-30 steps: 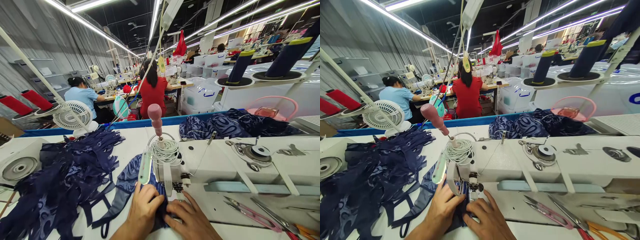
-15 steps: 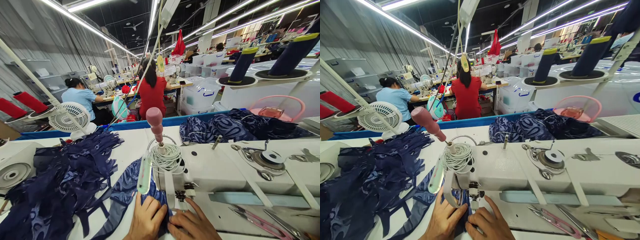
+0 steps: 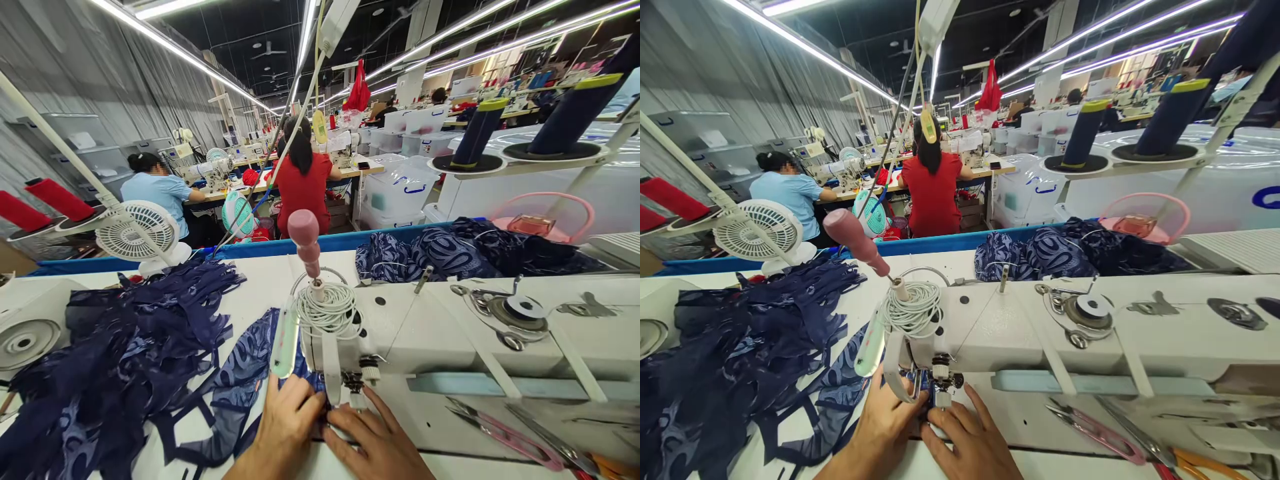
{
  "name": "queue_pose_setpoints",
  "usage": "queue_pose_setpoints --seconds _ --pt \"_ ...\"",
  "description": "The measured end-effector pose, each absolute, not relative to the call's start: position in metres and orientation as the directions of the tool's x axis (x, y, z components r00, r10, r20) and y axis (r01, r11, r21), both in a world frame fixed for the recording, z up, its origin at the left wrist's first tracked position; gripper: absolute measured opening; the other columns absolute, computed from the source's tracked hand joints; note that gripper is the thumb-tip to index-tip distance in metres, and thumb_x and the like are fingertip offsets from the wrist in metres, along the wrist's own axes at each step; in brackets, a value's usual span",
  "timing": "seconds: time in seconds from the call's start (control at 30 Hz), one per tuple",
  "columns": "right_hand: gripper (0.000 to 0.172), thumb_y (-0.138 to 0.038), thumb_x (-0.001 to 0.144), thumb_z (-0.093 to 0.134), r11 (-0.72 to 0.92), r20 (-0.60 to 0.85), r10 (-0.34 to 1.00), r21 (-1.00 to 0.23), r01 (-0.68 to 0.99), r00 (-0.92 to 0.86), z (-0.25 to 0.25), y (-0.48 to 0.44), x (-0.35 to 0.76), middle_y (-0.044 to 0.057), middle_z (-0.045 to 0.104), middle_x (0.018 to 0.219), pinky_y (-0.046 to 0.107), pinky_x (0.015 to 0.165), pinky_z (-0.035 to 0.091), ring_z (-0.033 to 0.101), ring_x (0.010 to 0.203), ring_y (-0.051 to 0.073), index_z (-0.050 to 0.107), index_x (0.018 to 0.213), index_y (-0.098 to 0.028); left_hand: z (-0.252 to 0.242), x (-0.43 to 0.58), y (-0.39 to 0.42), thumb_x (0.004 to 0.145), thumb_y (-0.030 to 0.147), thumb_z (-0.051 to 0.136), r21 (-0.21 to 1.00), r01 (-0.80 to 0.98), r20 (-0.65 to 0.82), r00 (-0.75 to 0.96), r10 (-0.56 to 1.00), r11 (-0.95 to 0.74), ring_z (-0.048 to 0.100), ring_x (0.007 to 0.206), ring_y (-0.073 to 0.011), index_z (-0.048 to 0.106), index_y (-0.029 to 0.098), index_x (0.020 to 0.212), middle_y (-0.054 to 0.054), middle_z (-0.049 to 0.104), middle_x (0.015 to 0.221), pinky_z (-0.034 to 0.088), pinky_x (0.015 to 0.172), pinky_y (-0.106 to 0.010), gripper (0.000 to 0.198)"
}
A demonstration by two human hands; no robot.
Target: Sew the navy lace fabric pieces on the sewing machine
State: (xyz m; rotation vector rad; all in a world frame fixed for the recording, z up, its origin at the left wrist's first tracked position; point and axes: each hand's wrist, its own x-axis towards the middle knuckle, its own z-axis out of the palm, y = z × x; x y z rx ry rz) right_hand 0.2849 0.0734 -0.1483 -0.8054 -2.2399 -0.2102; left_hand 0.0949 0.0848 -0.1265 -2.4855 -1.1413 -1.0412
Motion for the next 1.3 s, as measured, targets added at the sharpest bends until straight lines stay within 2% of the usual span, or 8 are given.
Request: queue_pose_setpoints --seconds 0.1,0.27,0.37,0.5,0.73,1.1,1.2,1.3 --pt "0.025 -0.017 0.105 0.043 0.806 0.714 0.464 -0.096 0.584 -0.524 -0.145 0.073 0.283 -0.002 0.066 0.097 0.042 0.122 0.012 0.059 0.086 0.013 0.066 0.098 -0.021 -0.12 0.09 0.083 0.096 0.009 0.041 0.164 0.694 0.63 0.474 0.616 -0.702 0.058 0.074 -0.0171 0.062 0.017 0.102 -0.002 0.064 0.081 0.035 0.092 -0.041 0.023" --pt "0.017 -0.013 0.103 0.052 0.821 0.716 0.423 -0.043 0.569 -0.556 -0.145 0.075 0.285 -0.005 0.068 0.094 0.042 0.123 0.01 0.059 0.084 0.012 0.066 0.098 -0.021 -0.123 0.086 0.083 0.092 0.006 0.038 0.084 0.697 0.663 0.494 0.562 -0.712 0.055 0.07 -0.0168 0.064 0.016 0.099 -0.002 0.059 0.075 0.034 0.089 -0.041 0.029" --pt "0.02 -0.013 0.103 0.049 0.817 0.724 0.425 -0.05 0.574 -0.542 -0.149 0.078 0.286 -0.005 0.069 0.098 0.041 0.123 0.01 0.059 0.082 0.012 0.067 0.098 -0.021 -0.129 0.082 0.091 0.093 0.006 0.039 0.105 0.661 0.652 0.518 0.553 -0.743 0.054 0.07 -0.0162 0.063 0.016 0.104 -0.001 0.059 0.076 0.037 0.087 -0.039 0.029" --pt "0.028 -0.014 0.098 0.044 0.791 0.698 0.475 -0.071 0.608 -0.536 -0.155 0.08 0.286 0.001 0.069 0.106 0.044 0.122 0.012 0.06 0.089 0.016 0.066 0.113 -0.02 -0.129 0.081 0.103 0.089 0.004 0.046 0.176 0.626 0.555 0.574 0.602 -0.759 0.058 0.074 -0.0173 0.061 0.017 0.101 -0.004 0.063 0.085 0.044 0.078 -0.035 0.023" --pt "0.031 -0.018 0.092 0.051 0.774 0.618 0.554 -0.135 0.619 -0.557 -0.151 0.077 0.289 0.002 0.069 0.107 0.043 0.12 0.018 0.06 0.098 0.016 0.063 0.121 -0.02 -0.123 0.086 0.095 0.085 -0.001 0.044 0.218 0.702 0.561 0.478 0.675 -0.678 0.064 0.097 -0.0237 0.061 0.016 0.107 -0.008 0.065 0.09 0.049 0.088 -0.042 0.032" --pt "0.029 -0.015 0.093 0.042 0.808 0.712 0.495 -0.166 0.566 -0.497 -0.144 0.083 0.286 0.001 0.071 0.096 0.037 0.119 0.013 0.062 0.086 0.017 0.064 0.111 -0.019 -0.124 0.086 0.097 0.085 -0.002 0.042 0.245 0.643 0.591 0.494 0.638 -0.725 0.063 0.093 -0.0203 0.062 0.017 0.102 -0.007 0.067 0.094 0.048 0.082 -0.036 0.033" --pt "0.032 -0.012 0.092 0.038 0.818 0.699 0.532 -0.277 0.504 -0.478 -0.137 0.083 0.292 0.0 0.07 0.092 0.039 0.113 0.025 0.061 0.085 0.018 0.063 0.108 -0.023 -0.12 0.088 0.092 0.084 -0.001 0.041 0.141 0.665 0.617 0.52 0.591 -0.733 0.063 0.097 -0.0231 0.062 0.016 0.107 -0.009 0.067 0.1 0.047 0.083 -0.039 0.036" --pt "0.037 -0.005 0.093 0.031 0.715 0.589 0.684 -0.426 0.554 -0.43 -0.125 0.085 0.298 0.003 0.066 0.091 0.036 0.092 0.043 0.06 0.085 0.019 0.064 0.095 -0.022 -0.118 0.089 0.088 0.084 -0.001 0.041 0.043 0.679 0.647 0.54 0.539 -0.733 0.061 0.103 -0.0246 0.061 0.013 0.116 -0.012 0.067 0.103 0.043 0.089 -0.042 0.04"
